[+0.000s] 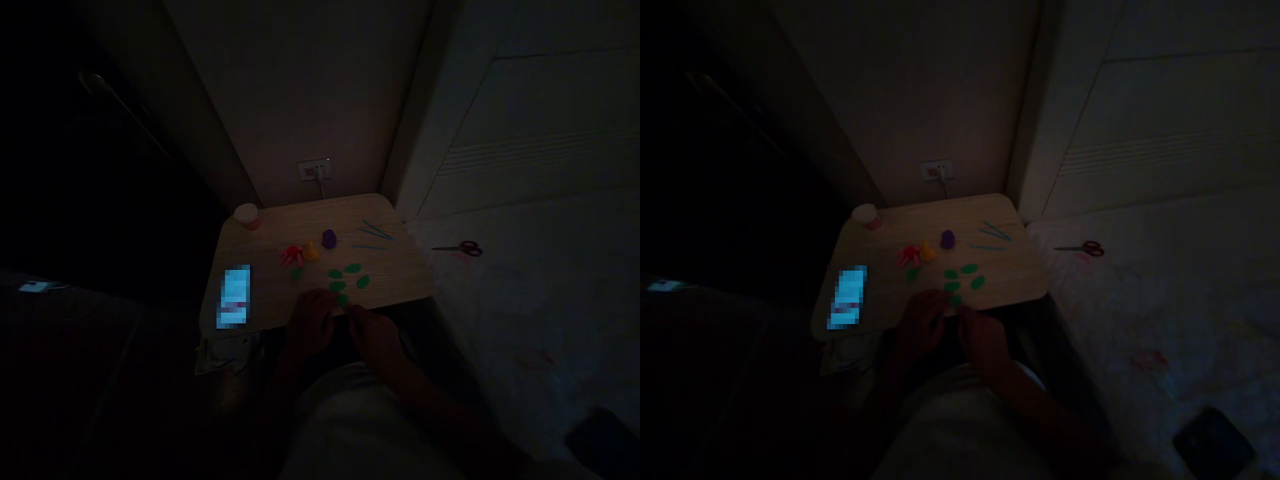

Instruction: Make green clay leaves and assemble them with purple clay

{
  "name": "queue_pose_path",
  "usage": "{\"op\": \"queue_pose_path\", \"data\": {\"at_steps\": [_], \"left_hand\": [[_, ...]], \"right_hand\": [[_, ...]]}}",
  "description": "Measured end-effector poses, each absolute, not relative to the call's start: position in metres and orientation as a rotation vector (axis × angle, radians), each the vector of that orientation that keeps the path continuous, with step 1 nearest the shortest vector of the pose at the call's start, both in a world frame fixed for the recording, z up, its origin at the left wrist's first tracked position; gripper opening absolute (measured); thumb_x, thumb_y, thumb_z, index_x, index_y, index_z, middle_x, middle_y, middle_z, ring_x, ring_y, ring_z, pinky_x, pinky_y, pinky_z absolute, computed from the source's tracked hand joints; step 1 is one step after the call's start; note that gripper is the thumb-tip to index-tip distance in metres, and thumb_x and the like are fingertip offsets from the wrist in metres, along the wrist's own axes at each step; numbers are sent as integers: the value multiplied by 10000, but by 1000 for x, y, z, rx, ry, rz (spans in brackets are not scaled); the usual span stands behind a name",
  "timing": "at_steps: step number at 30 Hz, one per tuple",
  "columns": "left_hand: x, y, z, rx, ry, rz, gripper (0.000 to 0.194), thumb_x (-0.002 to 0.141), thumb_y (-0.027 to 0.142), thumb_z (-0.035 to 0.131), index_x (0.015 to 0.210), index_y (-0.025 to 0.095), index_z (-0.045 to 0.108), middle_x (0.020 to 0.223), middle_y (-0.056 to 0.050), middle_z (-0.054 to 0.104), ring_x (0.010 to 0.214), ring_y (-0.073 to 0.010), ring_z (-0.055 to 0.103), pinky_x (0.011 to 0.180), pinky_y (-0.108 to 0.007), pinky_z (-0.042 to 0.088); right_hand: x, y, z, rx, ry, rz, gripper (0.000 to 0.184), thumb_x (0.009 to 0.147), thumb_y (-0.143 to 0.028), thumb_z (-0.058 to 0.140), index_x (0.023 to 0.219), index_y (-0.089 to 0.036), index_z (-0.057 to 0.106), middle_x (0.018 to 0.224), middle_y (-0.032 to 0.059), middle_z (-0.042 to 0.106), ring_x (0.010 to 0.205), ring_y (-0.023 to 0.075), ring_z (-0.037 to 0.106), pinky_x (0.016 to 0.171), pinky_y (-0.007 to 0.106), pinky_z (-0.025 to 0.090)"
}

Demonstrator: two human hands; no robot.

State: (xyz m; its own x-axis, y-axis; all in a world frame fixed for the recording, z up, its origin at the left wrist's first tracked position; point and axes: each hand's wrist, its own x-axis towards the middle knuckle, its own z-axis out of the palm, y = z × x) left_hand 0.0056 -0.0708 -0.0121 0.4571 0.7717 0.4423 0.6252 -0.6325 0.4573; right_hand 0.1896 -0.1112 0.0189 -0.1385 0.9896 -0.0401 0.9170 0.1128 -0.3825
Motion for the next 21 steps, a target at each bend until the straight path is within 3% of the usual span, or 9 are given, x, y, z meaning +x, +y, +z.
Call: {"op": "queue_pose_path", "data": {"at_steps": [16, 21], "left_hand": [[6, -71, -12, 2466, 1260, 922, 325, 859, 102, 572, 1138, 221, 687, 1272, -67, 735, 1216, -279, 624, 1067, -511, 474], [7, -71, -12, 2466, 1282, 908, 439, 874, 98, 549, 1280, 229, 651, 1304, -66, 721, 1216, -281, 620, 1066, -515, 466]], "right_hand": [[189, -108, 24, -1961, -2157, 483, 259, 994, -182, 498, 1154, -226, 697, 910, 61, 812, 774, 206, 767, 604, 270, 376], [189, -107, 23, -1974, -2184, 449, 248, 1005, -203, 496, 1166, -218, 684, 924, 68, 810, 781, 210, 765, 601, 268, 370]]}}
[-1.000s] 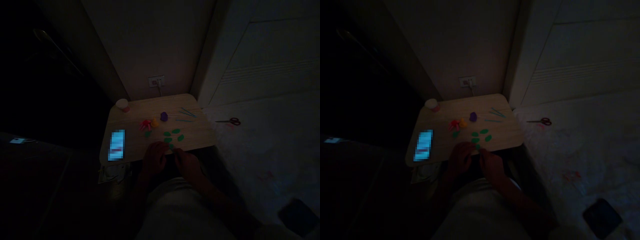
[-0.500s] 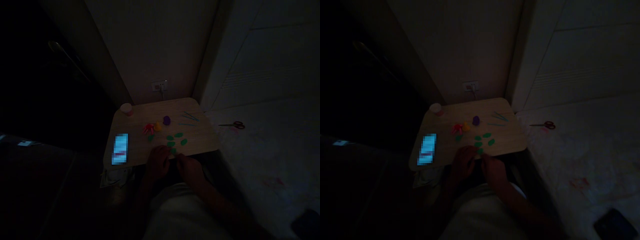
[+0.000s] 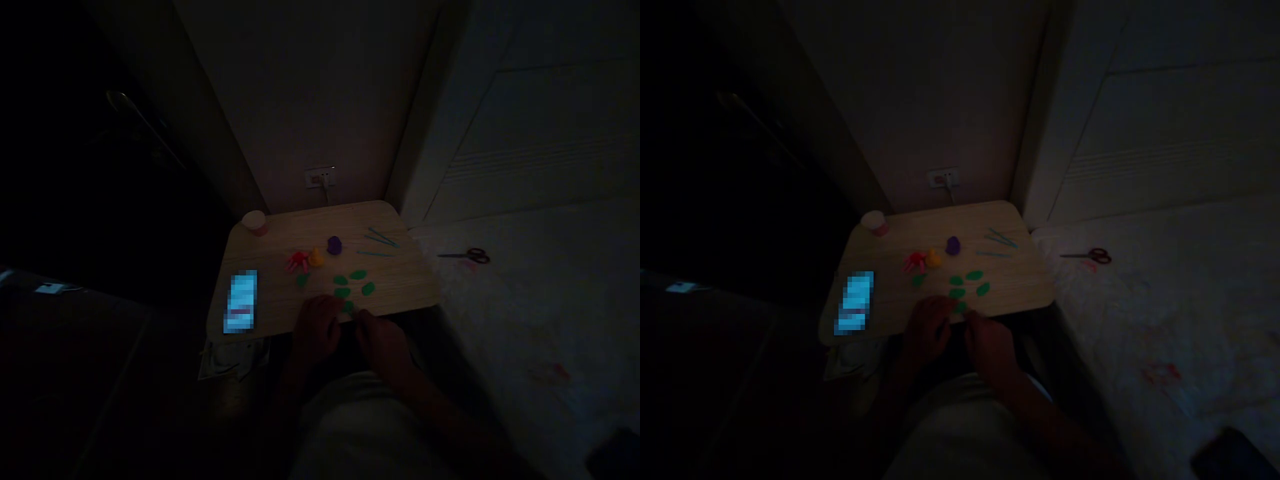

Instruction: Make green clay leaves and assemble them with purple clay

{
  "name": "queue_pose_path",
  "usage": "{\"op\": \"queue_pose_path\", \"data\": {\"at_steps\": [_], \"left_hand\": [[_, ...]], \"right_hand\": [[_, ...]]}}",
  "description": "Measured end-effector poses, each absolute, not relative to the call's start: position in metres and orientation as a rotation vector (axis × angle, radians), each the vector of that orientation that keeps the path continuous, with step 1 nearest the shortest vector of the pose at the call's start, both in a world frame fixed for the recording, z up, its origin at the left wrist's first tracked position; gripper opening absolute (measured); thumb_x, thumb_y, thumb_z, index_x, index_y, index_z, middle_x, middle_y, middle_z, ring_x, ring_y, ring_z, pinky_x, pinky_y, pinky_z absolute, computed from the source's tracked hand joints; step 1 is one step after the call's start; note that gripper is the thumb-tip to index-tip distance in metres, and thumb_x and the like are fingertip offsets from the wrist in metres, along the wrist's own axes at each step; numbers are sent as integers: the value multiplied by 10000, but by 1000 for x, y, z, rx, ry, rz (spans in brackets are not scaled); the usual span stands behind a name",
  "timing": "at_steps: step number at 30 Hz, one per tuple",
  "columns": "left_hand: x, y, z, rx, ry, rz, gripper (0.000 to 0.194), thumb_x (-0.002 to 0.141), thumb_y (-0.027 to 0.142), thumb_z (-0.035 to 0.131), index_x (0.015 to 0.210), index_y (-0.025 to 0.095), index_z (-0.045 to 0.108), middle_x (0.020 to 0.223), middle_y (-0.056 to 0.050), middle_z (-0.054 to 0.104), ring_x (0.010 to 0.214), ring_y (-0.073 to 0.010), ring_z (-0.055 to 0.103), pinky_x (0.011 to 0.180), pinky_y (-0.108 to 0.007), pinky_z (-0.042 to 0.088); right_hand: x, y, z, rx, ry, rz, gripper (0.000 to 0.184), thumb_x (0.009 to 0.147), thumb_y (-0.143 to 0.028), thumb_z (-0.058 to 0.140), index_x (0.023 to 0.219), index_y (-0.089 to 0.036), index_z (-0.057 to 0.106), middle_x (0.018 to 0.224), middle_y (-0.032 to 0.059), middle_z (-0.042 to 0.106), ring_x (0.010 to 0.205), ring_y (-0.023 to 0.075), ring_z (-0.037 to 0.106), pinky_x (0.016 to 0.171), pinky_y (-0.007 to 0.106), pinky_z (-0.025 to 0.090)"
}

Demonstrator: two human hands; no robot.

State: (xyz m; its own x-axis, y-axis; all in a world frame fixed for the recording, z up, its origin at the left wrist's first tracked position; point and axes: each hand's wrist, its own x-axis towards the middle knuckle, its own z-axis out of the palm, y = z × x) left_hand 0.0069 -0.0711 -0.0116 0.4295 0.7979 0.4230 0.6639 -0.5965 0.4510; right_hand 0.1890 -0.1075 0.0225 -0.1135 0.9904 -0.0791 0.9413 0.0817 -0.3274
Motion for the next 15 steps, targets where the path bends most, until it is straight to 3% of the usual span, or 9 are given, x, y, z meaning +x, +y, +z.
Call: {"op": "queue_pose_path", "data": {"at_steps": [15], "left_hand": [[7, -70, -10, 2451, 1266, 893, 406, 882, 101, 553, 1243, 236, 681, 1287, -55, 730, 1214, -269, 623, 1059, -504, 461]], "right_hand": [[192, -104, 27, -1986, -2145, 464, 204, 992, -214, 511, 1090, -212, 690, 878, 71, 800, 753, 211, 754, 607, 278, 370]]}}
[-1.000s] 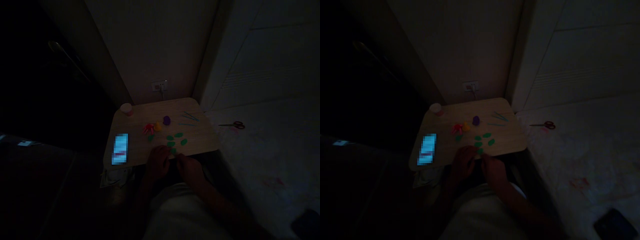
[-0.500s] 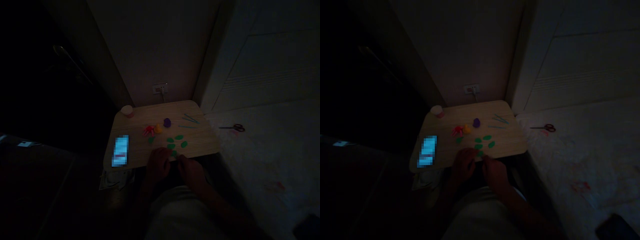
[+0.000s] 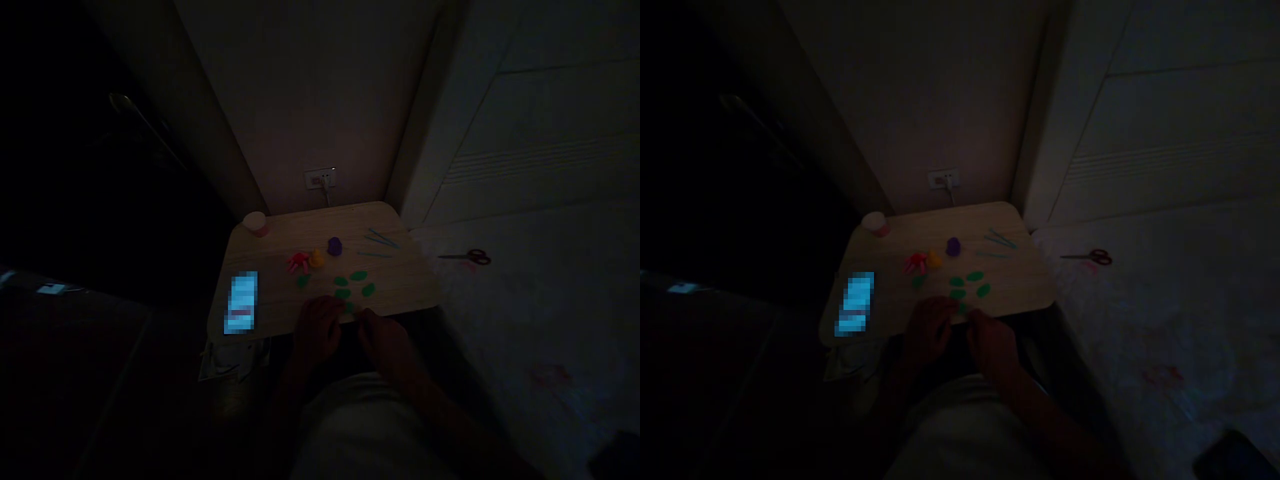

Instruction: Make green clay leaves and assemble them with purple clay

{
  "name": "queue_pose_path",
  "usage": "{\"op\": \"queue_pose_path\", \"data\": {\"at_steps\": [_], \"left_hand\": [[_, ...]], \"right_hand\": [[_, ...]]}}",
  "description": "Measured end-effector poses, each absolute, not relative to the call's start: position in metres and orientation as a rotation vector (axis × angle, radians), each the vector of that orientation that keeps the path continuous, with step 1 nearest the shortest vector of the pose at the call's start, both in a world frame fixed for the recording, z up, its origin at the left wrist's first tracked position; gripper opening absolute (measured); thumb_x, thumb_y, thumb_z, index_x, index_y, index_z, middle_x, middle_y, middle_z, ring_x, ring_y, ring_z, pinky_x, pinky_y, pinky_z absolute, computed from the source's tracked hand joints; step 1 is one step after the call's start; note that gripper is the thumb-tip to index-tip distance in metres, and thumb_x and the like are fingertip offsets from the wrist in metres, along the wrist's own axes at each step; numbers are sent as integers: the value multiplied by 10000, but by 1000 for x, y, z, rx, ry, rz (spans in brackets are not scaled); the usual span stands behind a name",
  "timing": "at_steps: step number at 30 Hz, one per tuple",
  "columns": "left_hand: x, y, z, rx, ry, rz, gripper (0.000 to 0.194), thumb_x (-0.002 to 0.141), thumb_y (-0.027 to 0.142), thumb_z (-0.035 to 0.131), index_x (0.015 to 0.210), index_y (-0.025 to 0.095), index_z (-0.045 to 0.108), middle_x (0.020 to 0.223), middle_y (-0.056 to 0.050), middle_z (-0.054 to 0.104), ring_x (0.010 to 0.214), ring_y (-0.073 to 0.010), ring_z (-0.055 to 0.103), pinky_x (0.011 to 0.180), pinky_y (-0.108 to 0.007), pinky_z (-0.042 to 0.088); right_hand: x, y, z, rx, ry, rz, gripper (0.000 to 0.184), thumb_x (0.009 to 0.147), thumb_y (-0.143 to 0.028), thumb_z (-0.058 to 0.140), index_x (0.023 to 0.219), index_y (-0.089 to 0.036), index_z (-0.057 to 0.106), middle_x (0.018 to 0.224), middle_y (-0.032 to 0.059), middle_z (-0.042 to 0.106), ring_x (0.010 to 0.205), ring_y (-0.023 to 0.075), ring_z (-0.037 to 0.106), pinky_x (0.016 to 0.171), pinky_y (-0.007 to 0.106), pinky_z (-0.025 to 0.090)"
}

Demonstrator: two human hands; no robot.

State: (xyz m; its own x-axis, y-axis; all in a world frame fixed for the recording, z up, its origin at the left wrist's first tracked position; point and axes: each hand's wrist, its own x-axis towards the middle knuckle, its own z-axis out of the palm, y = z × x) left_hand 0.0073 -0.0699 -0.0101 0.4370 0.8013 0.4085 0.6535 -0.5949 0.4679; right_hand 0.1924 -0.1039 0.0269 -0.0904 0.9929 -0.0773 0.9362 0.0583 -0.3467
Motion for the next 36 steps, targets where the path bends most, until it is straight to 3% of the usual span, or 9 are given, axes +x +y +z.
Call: {"op": "queue_pose_path", "data": {"at_steps": [36], "left_hand": [[8, -70, -8, 2499, 1281, 852, 409, 902, 113, 553, 1266, 246, 684, 1309, -43, 719, 1250, -270, 573, 1080, -489, 435]], "right_hand": [[204, -100, 26, -1996, -2104, 494, 216, 979, -227, 510, 1091, -229, 695, 877, 57, 798, 792, 218, 754, 644, 284, 378]]}}
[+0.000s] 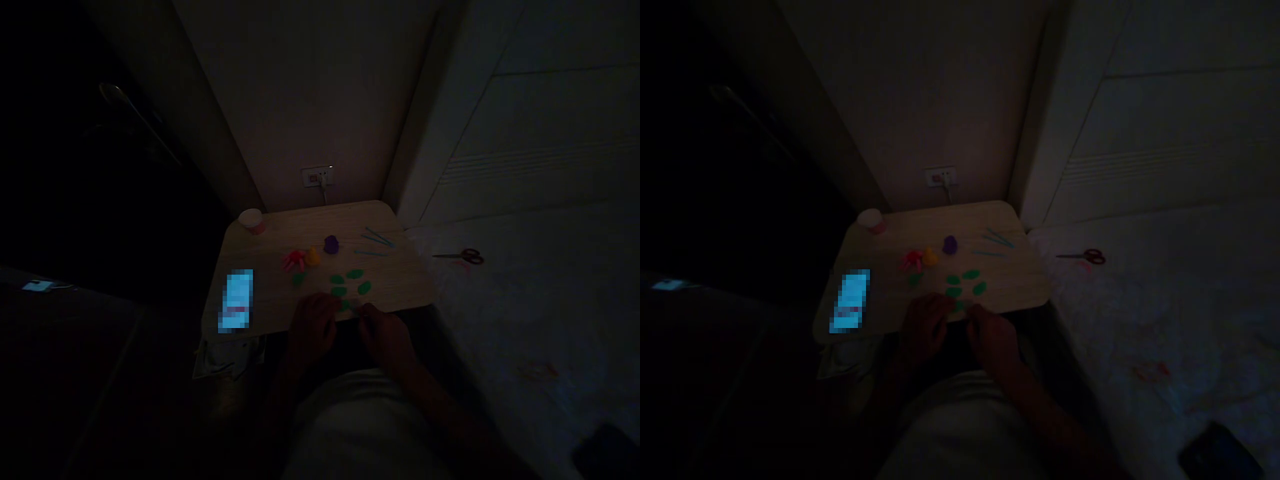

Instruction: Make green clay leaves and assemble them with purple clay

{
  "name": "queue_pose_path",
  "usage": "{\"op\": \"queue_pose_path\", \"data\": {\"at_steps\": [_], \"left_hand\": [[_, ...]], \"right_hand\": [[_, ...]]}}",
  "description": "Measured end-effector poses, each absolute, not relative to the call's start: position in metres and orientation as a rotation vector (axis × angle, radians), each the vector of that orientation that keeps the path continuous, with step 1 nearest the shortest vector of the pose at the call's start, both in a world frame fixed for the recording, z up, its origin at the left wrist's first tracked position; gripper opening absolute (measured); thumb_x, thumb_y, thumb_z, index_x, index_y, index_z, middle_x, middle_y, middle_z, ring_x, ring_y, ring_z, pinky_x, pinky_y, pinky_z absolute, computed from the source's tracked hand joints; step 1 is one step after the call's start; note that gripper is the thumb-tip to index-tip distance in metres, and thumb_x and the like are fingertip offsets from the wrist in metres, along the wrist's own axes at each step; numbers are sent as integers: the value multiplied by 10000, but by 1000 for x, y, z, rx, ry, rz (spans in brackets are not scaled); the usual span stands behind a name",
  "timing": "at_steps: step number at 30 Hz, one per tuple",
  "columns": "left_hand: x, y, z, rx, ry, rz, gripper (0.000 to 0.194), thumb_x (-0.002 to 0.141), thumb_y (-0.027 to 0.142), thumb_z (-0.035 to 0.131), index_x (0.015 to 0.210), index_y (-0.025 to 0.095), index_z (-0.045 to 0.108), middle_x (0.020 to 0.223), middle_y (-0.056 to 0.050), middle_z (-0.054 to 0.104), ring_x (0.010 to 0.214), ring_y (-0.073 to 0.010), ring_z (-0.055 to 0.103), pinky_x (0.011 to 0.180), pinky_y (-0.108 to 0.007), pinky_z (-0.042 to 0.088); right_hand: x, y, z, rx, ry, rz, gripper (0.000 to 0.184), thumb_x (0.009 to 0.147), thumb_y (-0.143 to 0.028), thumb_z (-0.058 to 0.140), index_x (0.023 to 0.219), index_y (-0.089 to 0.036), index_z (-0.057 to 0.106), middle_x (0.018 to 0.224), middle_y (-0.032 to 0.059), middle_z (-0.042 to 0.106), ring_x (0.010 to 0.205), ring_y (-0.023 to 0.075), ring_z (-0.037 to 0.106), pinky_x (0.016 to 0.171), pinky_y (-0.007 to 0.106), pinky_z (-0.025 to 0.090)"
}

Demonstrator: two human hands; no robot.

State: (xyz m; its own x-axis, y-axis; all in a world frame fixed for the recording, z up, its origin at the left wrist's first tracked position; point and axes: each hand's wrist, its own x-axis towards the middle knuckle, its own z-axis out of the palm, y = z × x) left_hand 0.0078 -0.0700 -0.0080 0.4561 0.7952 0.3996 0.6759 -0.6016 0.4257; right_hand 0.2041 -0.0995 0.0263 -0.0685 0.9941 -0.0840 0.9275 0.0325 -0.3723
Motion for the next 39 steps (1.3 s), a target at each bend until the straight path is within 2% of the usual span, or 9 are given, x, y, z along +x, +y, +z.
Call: {"op": "queue_pose_path", "data": {"at_steps": [9, 16, 39], "left_hand": [[7, -70, -9, 2513, 1292, 824, 402, 914, 120, 551, 1270, 254, 680, 1307, -42, 717, 1250, -271, 572, 1089, -489, 434], [7, -70, -8, 2503, 1284, 811, 403, 906, 123, 550, 1267, 246, 678, 1313, -46, 713, 1255, -273, 566, 1086, -495, 432], [7, -69, -10, 2505, 1280, 818, 398, 905, 121, 553, 1260, 247, 681, 1310, -49, 717, 1250, -279, 566, 1084, -513, 440]], "right_hand": [[205, -95, 29, -2002, -2116, 544, 234, 962, -206, 535, 1119, -239, 705, 994, 61, 809, 860, 213, 754, 684, 270, 414], [206, -95, 29, -2023, -2113, 513, 243, 972, -224, 534, 1150, -243, 697, 935, 57, 809, 841, 219, 760, 660, 274, 397], [206, -90, 41, -2051, -2156, 521, 217, 978, -225, 529, 1104, -242, 706, 954, 66, 808, 868, 214, 757, 664, 269, 400]]}}
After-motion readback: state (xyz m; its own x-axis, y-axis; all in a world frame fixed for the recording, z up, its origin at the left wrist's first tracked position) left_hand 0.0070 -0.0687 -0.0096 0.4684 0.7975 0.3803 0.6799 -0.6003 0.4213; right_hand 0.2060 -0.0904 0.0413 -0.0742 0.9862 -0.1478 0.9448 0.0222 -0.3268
